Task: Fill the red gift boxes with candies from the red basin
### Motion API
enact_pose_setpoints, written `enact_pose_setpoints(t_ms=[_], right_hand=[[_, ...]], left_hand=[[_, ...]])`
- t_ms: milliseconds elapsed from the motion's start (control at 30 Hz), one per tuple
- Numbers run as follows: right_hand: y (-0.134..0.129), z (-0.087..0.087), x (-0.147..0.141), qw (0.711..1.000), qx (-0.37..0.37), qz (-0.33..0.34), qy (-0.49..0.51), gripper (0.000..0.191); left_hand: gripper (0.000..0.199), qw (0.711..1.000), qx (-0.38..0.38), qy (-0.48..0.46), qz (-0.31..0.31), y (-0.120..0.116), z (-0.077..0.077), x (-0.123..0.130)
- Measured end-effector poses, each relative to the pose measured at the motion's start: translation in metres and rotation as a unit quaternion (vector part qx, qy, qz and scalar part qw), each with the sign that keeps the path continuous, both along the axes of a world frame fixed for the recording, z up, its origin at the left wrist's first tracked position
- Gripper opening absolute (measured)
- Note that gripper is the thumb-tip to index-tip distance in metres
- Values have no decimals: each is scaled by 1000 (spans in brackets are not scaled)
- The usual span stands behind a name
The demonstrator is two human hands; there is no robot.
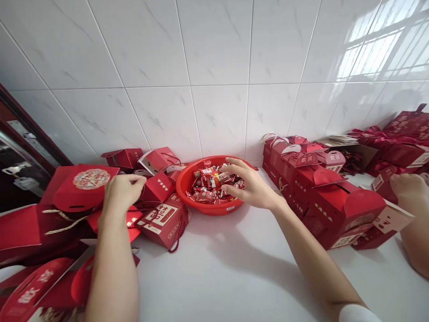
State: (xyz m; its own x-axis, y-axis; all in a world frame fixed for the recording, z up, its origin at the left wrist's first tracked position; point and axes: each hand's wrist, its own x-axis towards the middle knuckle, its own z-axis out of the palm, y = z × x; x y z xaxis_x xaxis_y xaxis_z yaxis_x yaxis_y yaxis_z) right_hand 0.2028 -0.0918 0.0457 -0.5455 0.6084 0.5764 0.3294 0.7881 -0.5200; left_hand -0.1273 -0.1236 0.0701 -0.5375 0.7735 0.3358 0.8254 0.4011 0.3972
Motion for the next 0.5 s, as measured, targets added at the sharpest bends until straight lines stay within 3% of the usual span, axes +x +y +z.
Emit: enact_pose_setpoints(t_ms=[200,300,500], right_hand=[[-4,0,-2,1000,-12,15,-15,34],[-5,0,-2,1000,-3,20,-18,32],[-6,0,-1,999,-7,22,-22,30]], left_hand=[[68,993,-106,-22,-42,-7,11,19],[65,991,-111,-35,-59,-7,7,16],[57,997,-28,-35,-59,-4,1,1]])
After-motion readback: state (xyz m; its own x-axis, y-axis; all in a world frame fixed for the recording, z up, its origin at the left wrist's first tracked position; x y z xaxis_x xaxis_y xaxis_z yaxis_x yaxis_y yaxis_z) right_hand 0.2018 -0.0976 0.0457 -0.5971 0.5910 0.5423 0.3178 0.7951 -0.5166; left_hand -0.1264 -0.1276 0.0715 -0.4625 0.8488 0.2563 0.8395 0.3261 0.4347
